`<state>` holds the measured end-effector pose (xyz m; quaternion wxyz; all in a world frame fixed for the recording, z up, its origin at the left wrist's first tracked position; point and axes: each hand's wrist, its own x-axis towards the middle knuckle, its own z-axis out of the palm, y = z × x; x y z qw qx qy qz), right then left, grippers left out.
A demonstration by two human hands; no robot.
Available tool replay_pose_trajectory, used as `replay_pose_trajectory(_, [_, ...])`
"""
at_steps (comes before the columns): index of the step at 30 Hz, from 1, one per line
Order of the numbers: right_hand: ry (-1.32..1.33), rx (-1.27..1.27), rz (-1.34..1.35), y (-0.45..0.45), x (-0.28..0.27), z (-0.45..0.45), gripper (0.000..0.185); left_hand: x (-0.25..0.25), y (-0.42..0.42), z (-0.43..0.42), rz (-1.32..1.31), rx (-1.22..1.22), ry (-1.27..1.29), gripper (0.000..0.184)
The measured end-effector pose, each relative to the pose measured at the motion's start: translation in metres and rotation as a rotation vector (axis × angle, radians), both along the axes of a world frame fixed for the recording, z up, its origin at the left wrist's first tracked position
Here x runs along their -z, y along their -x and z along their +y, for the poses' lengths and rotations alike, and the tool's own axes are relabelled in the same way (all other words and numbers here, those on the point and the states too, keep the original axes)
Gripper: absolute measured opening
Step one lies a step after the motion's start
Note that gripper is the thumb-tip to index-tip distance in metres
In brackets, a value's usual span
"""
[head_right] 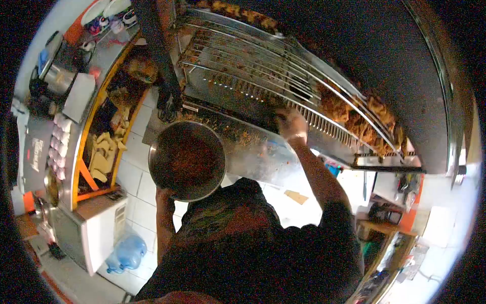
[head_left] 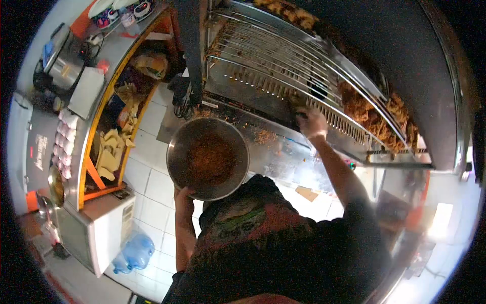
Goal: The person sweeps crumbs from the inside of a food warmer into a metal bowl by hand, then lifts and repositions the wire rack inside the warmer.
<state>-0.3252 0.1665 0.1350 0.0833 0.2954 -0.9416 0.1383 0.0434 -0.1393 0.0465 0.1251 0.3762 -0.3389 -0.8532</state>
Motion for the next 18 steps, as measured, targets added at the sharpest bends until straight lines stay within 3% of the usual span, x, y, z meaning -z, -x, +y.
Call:
replay_pose_trajectory(2, [0.473, 0.245, -0.126, 0.005, 0.004, -0.001, 0.028, -0.002, -0.003, 0.007, 0.000, -0.075, 0.010, 0.068])
replay_pose_trajectory(3, [0.253, 0.412, -0.144, 0.005, -0.002, -0.023, 0.033, 0.008, -0.006, 0.008, 0.018, -0.046, 0.044, 0.068])
replay_pose_trajectory(4, [0.136, 0.342, -0.099, -0.013, -0.034, -0.070, 0.041, 0.005, -0.004, 0.012, -0.010, -0.071, 0.020, 0.068])
replay_pose_trajectory(5, [0.245, 0.039, -0.151, 0.012, 0.004, -0.080, 0.050, 0.001, -0.006, 0.017, 0.006, -0.093, -0.002, 0.068])
replay_pose_trajectory(6, [-0.170, 0.008, -0.236, 0.005, -0.028, -0.128, 0.054, 0.000, -0.003, 0.020, 0.035, -0.121, -0.016, 0.069])
replay_pose_trajectory(7, [-0.169, -0.298, -0.254, 0.013, -0.034, -0.161, 0.055, 0.002, -0.001, 0.024, 0.043, -0.150, -0.022, 0.069])
replay_pose_trajectory(9, [-0.331, -0.363, 0.101, 0.036, 0.003, -0.208, 0.052, 0.007, -0.003, 0.036, 0.065, -0.175, -0.022, 0.070])
replay_pose_trajectory(11, [-0.255, -0.454, 0.005, 0.115, 0.103, -0.213, 0.047, 0.015, -0.004, 0.045, 0.072, -0.187, -0.003, 0.069])
replay_pose_trajectory(14, [-0.546, -0.003, -0.299, 0.085, 0.029, -0.199, 0.045, 0.025, -0.012, 0.067, 0.074, -0.208, -0.027, 0.074])
replay_pose_trajectory(17, [-0.807, 0.161, 0.249, 0.131, 0.114, -0.046, 0.045, 0.035, -0.019, 0.088, 0.041, -0.409, -0.164, 0.067])
replay_pose_trajectory(18, [-0.807, 0.354, 0.023, 0.102, 0.077, -0.037, 0.047, 0.033, -0.021, 0.088, 0.046, -0.412, -0.176, 0.067])
